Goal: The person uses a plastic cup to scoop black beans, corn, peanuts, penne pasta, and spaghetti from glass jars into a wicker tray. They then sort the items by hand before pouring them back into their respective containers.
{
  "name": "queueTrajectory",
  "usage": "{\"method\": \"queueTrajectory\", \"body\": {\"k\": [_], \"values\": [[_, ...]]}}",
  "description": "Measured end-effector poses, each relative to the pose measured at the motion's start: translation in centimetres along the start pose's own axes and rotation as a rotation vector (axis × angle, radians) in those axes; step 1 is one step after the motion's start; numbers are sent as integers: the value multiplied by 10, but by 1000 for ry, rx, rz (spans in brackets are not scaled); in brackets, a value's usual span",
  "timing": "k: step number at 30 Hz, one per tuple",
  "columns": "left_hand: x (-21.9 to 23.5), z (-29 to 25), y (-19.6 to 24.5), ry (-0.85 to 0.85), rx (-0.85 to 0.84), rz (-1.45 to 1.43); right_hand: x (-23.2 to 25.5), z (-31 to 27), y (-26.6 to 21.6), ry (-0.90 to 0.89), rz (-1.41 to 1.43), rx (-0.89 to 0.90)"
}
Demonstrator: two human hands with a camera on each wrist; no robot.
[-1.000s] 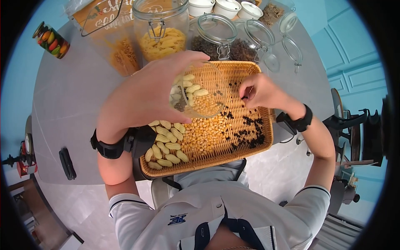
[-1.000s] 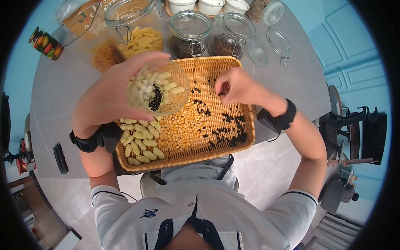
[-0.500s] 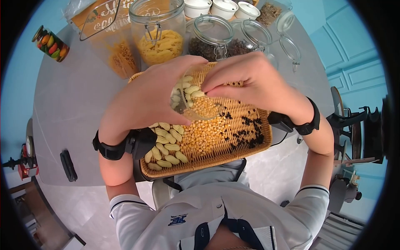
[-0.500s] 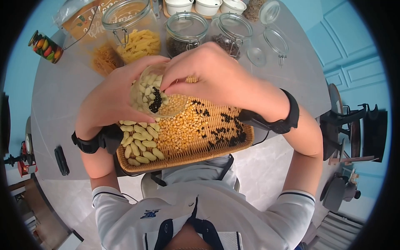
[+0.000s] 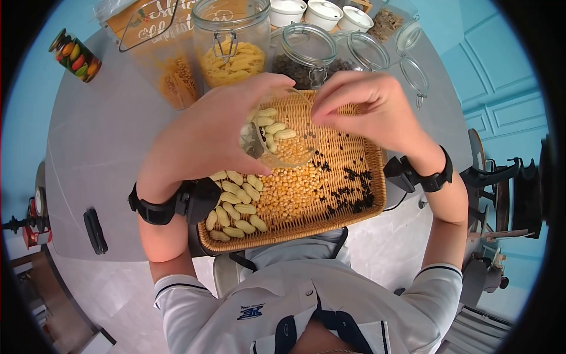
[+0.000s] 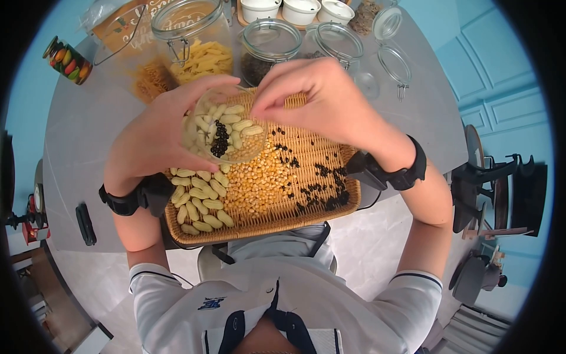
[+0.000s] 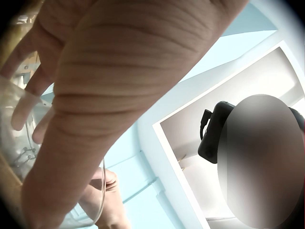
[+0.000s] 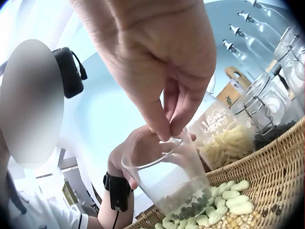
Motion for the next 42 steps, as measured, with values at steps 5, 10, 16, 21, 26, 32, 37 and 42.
{"method": "queueTrajectory", "body": {"k": [5, 10, 16, 21, 26, 32, 37, 42], "values": [[14, -9, -5, 51, 3, -31, -2, -23, 72, -87, -75, -288], [21, -15, -5, 81, 63, -15, -50, -30, 102, -330, -419, -117], [15, -13, -6, 36, 70, -49, -71, -25, 98, -408, -481, -9], [17, -14, -4, 42, 60, -20, -81, -28, 92, -487, -513, 101], [17, -14, -4, 49, 31, -5, -73, -30, 101, -426, -473, 20], [16, -13, -5, 35, 37, -18, -53, -41, 117, -386, -517, -116], [14, -12, -5, 17, 47, -41, -48, -47, 122, -371, -456, -186], [13, -10, -4, 17, 45, -66, -44, -54, 136, -395, -378, -321]]}}
Point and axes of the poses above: each hand's wrist, its own z-axis towards the middle knuckle, its own x-axis out of the back of the hand, y = z × x, the point moved 9 cm from there along z, towards the middle knuckle, and after that the axes turned 5 degrees about -y, right-handed, at the moved point
